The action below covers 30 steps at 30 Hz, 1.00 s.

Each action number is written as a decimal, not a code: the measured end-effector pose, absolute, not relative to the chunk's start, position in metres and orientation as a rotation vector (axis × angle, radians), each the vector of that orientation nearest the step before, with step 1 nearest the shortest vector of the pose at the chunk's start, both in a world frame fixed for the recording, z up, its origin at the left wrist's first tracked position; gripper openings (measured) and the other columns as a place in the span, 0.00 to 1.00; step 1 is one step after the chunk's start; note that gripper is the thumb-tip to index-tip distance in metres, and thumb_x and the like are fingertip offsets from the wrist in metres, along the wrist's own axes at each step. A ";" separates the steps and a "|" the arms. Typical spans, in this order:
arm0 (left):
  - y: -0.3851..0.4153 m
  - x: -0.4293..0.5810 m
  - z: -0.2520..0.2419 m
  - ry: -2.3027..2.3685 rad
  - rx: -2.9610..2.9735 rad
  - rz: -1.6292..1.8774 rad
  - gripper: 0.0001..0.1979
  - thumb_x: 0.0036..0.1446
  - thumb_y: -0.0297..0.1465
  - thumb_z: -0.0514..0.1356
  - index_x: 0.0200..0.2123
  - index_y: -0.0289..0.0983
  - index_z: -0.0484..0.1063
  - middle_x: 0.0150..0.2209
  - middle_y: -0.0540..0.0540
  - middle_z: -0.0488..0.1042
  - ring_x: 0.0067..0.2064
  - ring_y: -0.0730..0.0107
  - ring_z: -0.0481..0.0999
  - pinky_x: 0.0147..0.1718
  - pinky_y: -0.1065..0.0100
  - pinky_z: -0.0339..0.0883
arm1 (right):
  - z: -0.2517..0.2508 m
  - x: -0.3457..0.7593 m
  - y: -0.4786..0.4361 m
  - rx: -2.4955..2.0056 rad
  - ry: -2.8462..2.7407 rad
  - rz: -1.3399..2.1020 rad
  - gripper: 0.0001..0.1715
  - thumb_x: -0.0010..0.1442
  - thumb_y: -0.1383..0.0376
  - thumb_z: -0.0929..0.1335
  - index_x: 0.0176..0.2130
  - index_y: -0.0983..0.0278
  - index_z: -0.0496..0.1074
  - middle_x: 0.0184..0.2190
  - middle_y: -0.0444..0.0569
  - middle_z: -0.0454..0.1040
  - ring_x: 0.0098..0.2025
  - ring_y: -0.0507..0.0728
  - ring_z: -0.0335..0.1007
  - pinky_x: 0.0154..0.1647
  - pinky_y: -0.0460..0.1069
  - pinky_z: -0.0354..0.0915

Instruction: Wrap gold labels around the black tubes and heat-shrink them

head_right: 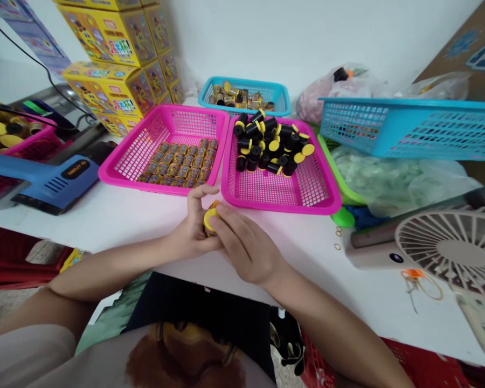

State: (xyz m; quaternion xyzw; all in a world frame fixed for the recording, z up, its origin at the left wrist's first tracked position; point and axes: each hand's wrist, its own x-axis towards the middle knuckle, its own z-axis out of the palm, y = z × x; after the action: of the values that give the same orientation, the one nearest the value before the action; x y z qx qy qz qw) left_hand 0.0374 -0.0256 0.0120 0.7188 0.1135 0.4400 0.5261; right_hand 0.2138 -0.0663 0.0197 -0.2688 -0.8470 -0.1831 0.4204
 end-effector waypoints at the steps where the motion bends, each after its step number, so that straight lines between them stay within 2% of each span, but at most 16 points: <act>1: -0.026 0.037 0.012 0.273 1.717 1.046 0.29 0.63 0.26 0.62 0.58 0.45 0.47 0.25 0.63 0.54 0.18 0.84 0.56 0.16 0.79 0.49 | 0.020 0.214 -0.066 -0.667 -2.128 -0.459 0.33 0.70 0.68 0.68 0.70 0.72 0.61 0.55 0.63 0.80 0.62 0.63 0.76 0.57 0.56 0.81; 6: -0.026 0.036 0.010 0.340 1.720 1.025 0.32 0.61 0.26 0.63 0.60 0.44 0.46 0.25 0.63 0.56 0.19 0.81 0.59 0.17 0.78 0.52 | 0.014 0.213 -0.064 -0.619 -2.129 -0.481 0.35 0.69 0.69 0.68 0.71 0.75 0.59 0.53 0.63 0.80 0.63 0.65 0.75 0.57 0.59 0.81; 9: -0.025 0.033 0.017 0.386 1.816 1.055 0.33 0.59 0.26 0.63 0.59 0.45 0.47 0.31 0.57 0.64 0.25 0.78 0.70 0.22 0.76 0.64 | 0.010 0.213 -0.062 -0.641 -2.122 -0.450 0.34 0.72 0.67 0.66 0.72 0.71 0.58 0.55 0.61 0.79 0.64 0.65 0.74 0.59 0.61 0.80; 11: -0.022 0.027 0.028 0.489 1.942 1.104 0.30 0.56 0.28 0.66 0.56 0.43 0.53 0.39 0.50 0.70 0.36 0.72 0.76 0.31 0.71 0.72 | 0.010 0.214 -0.057 -0.670 -2.116 -0.446 0.33 0.72 0.68 0.66 0.72 0.69 0.58 0.55 0.61 0.79 0.64 0.64 0.74 0.61 0.61 0.78; 13: -0.014 0.019 0.044 0.623 2.044 1.104 0.22 0.56 0.29 0.68 0.50 0.40 0.62 0.43 0.47 0.73 0.41 0.70 0.77 0.38 0.69 0.75 | 0.013 0.216 -0.049 -0.701 -2.121 -0.494 0.34 0.70 0.68 0.67 0.72 0.67 0.59 0.56 0.60 0.79 0.63 0.63 0.75 0.62 0.61 0.78; 16: 0.004 0.007 0.070 0.749 2.038 0.999 0.13 0.56 0.31 0.68 0.44 0.38 0.71 0.39 0.49 0.77 0.37 0.73 0.78 0.38 0.70 0.75 | 0.022 0.216 -0.026 -0.715 -2.150 -0.595 0.34 0.69 0.66 0.70 0.70 0.65 0.62 0.55 0.58 0.80 0.59 0.63 0.77 0.61 0.60 0.77; 22: 0.045 -0.005 0.094 0.901 1.999 1.086 0.16 0.50 0.29 0.71 0.43 0.35 0.77 0.38 0.47 0.83 0.40 0.69 0.82 0.41 0.69 0.77 | 0.046 0.201 0.037 -0.731 -2.251 -0.530 0.21 0.70 0.65 0.67 0.61 0.65 0.72 0.52 0.59 0.80 0.56 0.65 0.76 0.61 0.64 0.73; 26: 0.091 -0.015 0.094 1.122 2.097 1.115 0.13 0.52 0.32 0.72 0.40 0.34 0.81 0.37 0.45 0.83 0.38 0.69 0.80 0.41 0.67 0.75 | 0.062 0.201 0.081 -0.947 -2.268 -0.195 0.29 0.69 0.53 0.70 0.63 0.65 0.70 0.58 0.60 0.77 0.61 0.67 0.73 0.65 0.65 0.70; 28: 0.125 -0.021 0.090 1.267 2.143 1.035 0.12 0.52 0.33 0.72 0.39 0.34 0.82 0.34 0.44 0.82 0.36 0.67 0.79 0.40 0.65 0.73 | 0.062 0.207 0.104 -1.315 -2.240 0.002 0.23 0.71 0.54 0.66 0.57 0.65 0.74 0.53 0.60 0.79 0.57 0.66 0.76 0.61 0.63 0.72; 30: 0.164 -0.026 0.085 1.414 2.155 0.913 0.09 0.52 0.31 0.71 0.36 0.34 0.82 0.29 0.46 0.80 0.35 0.66 0.77 0.41 0.63 0.72 | 0.053 0.215 0.125 -1.643 -2.262 0.161 0.17 0.71 0.58 0.66 0.45 0.67 0.79 0.39 0.60 0.81 0.47 0.66 0.81 0.56 0.62 0.75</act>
State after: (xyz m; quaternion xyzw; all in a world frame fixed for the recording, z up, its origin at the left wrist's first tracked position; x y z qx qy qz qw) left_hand -0.0263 0.1642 0.0851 0.7717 0.5066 0.3270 0.2022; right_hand 0.2146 0.1255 0.0527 -0.5782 -0.7960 0.0565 0.1697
